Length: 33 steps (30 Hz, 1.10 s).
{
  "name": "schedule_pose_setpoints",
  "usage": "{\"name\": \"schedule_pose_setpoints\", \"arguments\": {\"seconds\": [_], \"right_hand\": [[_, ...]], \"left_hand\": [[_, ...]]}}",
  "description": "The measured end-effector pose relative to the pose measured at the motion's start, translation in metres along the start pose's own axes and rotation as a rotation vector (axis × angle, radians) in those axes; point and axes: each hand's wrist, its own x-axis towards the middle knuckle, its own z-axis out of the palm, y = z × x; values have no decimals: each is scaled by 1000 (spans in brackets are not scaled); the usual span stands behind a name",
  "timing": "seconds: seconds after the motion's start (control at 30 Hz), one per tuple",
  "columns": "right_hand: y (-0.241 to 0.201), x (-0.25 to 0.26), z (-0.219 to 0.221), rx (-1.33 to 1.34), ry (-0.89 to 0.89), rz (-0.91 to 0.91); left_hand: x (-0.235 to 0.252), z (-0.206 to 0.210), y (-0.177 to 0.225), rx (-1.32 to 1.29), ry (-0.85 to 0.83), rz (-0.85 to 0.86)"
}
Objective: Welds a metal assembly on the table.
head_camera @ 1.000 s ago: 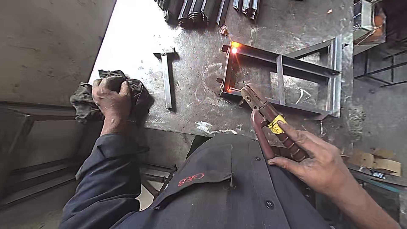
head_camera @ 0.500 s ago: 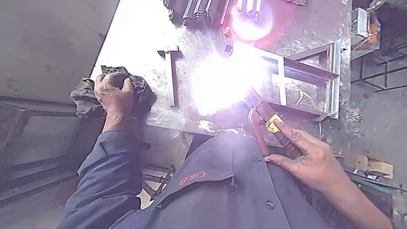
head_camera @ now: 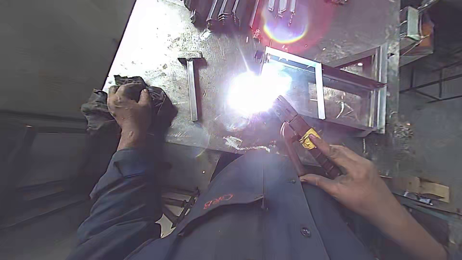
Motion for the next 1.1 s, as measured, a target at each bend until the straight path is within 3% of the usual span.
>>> {"name": "schedule_pose_setpoints", "arguments": {"seconds": [0.37, 0.5, 0.77, 0.87, 0.93, 1.1], "right_hand": [[4, 3, 1, 35, -19, 14], [18, -6, -6, 221, 102, 64], [99, -60, -56, 403, 406, 473], [131, -76, -74, 351, 466, 565], [146, -82, -86, 287, 488, 636], [189, -80, -92, 214, 494, 702]], "left_hand": [[3, 5, -9, 4, 23, 14], [-2, 2, -2, -3, 36, 11], [-4, 7, 4, 173, 70, 6], [-7, 3, 18, 215, -30, 37], [1, 15, -1, 228, -40, 75], [0, 34, 0, 286, -32, -8]]}}
